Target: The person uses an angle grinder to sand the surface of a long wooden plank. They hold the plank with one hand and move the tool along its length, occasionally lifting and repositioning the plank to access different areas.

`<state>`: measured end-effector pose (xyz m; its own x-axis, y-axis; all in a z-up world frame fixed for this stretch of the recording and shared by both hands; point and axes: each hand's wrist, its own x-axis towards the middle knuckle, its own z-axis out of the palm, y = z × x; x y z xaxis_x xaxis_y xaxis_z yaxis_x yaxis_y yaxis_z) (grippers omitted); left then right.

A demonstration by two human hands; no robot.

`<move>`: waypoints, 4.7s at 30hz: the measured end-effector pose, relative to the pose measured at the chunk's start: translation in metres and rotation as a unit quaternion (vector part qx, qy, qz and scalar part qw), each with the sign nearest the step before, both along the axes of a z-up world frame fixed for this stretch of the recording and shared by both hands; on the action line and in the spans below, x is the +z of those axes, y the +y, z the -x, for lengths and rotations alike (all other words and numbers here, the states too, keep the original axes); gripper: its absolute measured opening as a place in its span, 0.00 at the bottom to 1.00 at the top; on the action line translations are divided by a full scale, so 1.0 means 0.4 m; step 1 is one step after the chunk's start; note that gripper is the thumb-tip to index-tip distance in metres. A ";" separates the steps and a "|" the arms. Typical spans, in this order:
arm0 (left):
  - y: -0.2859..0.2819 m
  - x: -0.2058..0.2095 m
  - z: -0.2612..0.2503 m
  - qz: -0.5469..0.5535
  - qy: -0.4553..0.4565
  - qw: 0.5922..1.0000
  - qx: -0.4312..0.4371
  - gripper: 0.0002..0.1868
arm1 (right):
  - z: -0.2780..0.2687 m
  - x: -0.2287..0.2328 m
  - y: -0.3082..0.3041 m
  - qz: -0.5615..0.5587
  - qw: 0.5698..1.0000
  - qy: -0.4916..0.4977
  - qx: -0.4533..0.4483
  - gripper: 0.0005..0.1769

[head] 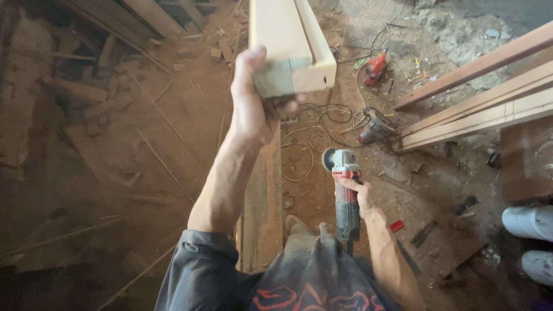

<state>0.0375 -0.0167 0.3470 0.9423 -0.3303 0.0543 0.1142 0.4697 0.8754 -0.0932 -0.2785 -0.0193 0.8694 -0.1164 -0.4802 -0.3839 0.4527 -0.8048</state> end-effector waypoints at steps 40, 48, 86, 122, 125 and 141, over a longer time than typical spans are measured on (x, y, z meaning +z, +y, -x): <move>0.157 -0.789 0.109 -0.304 0.355 0.884 -0.020 0.40 | 0.007 0.076 -0.025 -0.004 0.999 0.046 0.008 0.21; 0.164 -0.878 0.099 -0.648 0.193 0.727 0.118 0.57 | -0.143 0.077 0.001 -0.062 0.995 0.032 0.067 0.33; -0.558 -0.838 0.204 0.105 0.168 0.872 0.448 0.46 | -0.481 0.206 0.075 0.437 0.557 -0.176 0.685 0.42; -0.560 -0.895 0.060 0.051 0.210 0.798 0.563 0.40 | -0.547 0.152 0.105 0.463 0.546 -0.181 0.674 0.41; -0.552 -0.886 0.135 0.095 0.170 0.756 0.625 0.34 | -0.466 0.155 0.140 0.448 0.517 -0.188 0.705 0.42; -0.552 -0.881 0.134 0.089 0.172 0.753 0.629 0.31 | -0.465 0.172 0.146 0.466 0.507 -0.177 0.703 0.42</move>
